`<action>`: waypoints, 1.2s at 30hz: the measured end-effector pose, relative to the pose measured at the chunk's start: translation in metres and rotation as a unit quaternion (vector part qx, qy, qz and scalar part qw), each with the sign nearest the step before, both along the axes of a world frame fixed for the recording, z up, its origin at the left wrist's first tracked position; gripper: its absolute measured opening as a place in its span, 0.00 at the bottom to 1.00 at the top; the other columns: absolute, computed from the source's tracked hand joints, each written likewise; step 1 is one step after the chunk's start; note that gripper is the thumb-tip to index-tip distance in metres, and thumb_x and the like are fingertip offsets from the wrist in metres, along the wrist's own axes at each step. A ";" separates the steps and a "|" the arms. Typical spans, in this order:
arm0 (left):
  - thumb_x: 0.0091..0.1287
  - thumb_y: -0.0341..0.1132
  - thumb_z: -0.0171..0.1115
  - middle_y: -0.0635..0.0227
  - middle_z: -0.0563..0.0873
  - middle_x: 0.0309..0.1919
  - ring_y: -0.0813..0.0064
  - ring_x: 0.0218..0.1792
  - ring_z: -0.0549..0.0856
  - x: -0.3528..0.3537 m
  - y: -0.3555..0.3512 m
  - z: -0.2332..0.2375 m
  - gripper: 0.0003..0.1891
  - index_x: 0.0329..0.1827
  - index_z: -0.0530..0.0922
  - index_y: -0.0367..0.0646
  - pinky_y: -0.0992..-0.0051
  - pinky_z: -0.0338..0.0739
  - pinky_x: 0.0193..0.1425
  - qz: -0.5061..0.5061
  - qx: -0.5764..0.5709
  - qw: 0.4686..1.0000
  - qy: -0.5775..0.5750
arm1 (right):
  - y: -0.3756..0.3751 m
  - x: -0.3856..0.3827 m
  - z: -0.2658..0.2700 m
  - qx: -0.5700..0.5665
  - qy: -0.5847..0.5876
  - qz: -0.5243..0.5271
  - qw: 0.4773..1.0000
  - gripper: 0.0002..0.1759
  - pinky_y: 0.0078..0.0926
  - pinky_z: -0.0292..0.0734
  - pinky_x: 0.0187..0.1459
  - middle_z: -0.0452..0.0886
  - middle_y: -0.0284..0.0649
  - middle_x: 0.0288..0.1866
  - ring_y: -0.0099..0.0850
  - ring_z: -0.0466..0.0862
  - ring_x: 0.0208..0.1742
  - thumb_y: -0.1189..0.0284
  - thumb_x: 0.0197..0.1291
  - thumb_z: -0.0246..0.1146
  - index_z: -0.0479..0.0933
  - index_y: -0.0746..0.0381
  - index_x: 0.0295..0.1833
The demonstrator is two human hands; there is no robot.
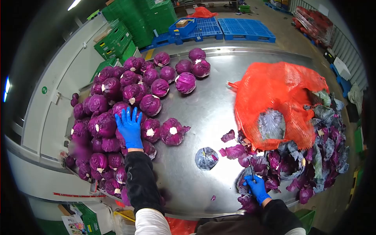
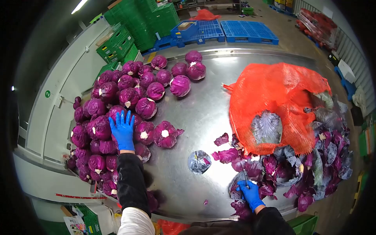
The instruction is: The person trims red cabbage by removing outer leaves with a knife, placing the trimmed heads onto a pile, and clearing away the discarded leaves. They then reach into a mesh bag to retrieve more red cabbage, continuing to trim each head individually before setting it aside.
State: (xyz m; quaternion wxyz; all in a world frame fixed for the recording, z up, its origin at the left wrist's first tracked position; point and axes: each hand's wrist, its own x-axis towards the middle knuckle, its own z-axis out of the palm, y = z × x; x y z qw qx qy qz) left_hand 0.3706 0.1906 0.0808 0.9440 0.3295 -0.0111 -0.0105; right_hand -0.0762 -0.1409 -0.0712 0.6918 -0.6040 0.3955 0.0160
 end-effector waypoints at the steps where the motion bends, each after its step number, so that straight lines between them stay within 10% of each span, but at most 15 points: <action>1: 0.65 0.59 0.56 0.62 0.58 0.74 0.49 0.72 0.60 -0.006 0.000 -0.006 0.41 0.75 0.53 0.47 0.43 0.55 0.71 0.001 0.004 1.000 0.027 | 0.000 0.001 0.004 -0.007 -0.002 -0.001 1.000 0.08 0.18 0.65 0.16 0.84 0.35 0.29 0.19 0.73 0.16 0.68 0.63 0.63 0.81 0.60 0.43; 15: 0.70 0.46 0.52 0.56 0.77 0.60 0.54 0.56 0.79 -0.092 -0.081 -0.044 0.20 0.61 0.72 0.49 0.54 0.77 0.53 -0.292 0.203 0.932 0.066 | -0.086 -0.044 0.016 -0.003 0.010 -0.018 1.000 0.16 0.20 0.67 0.18 0.83 0.32 0.30 0.20 0.71 0.16 0.58 0.66 0.58 0.82 0.58 0.47; 21: 0.68 0.42 0.53 0.58 0.82 0.53 0.60 0.49 0.83 -0.166 -0.175 -0.051 0.21 0.61 0.72 0.43 0.64 0.82 0.44 -0.400 0.359 0.841 0.058 | -0.184 -0.093 -0.029 -0.099 0.048 -0.203 0.973 0.18 0.19 0.63 0.12 0.83 0.33 0.30 0.23 0.69 0.12 0.58 0.65 0.59 0.77 0.57 0.53; 22: 0.68 0.40 0.53 0.58 0.82 0.53 0.60 0.49 0.83 -0.175 -0.191 -0.052 0.21 0.62 0.71 0.41 0.64 0.82 0.45 -0.418 0.374 0.827 0.052 | -0.210 -0.104 -0.030 -0.057 0.072 -0.137 0.986 0.24 0.24 0.69 0.18 0.82 0.35 0.27 0.23 0.70 0.14 0.45 0.60 0.60 0.79 0.54 0.47; 26: 0.68 0.38 0.54 0.56 0.82 0.53 0.62 0.49 0.84 -0.211 -0.269 -0.032 0.21 0.61 0.71 0.37 0.66 0.82 0.46 -0.440 0.361 0.822 -0.005 | -0.281 -0.118 -0.030 -0.138 0.114 -0.139 0.974 0.16 0.22 0.68 0.22 0.82 0.32 0.32 0.23 0.70 0.18 0.58 0.68 0.50 0.76 0.56 0.49; 27: 0.68 0.37 0.54 0.56 0.82 0.52 0.63 0.50 0.84 -0.218 -0.289 -0.026 0.21 0.61 0.71 0.35 0.67 0.81 0.47 -0.445 0.347 0.826 -0.021 | -0.283 -0.111 -0.002 -0.143 0.090 -0.116 0.979 0.23 0.25 0.74 0.33 0.81 0.35 0.47 0.29 0.78 0.36 0.53 0.69 0.47 0.75 0.56 0.58; 29: 0.68 0.37 0.54 0.56 0.82 0.52 0.64 0.50 0.84 -0.229 -0.328 -0.023 0.21 0.61 0.71 0.35 0.68 0.81 0.47 -0.446 0.331 0.830 -0.044 | -0.265 -0.093 0.024 -0.216 0.085 -0.216 0.948 0.18 0.26 0.73 0.25 0.83 0.34 0.35 0.26 0.75 0.20 0.56 0.66 0.51 0.75 0.56 0.51; 36: 0.68 0.39 0.56 0.55 0.80 0.54 0.62 0.55 0.81 -0.229 -0.449 -0.048 0.22 0.61 0.72 0.36 0.64 0.78 0.54 -0.431 0.320 0.834 -0.125 | -0.227 -0.134 0.110 0.024 0.150 0.204 0.967 0.17 0.23 0.71 0.22 0.82 0.34 0.27 0.21 0.73 0.19 0.55 0.63 0.61 0.80 0.60 0.42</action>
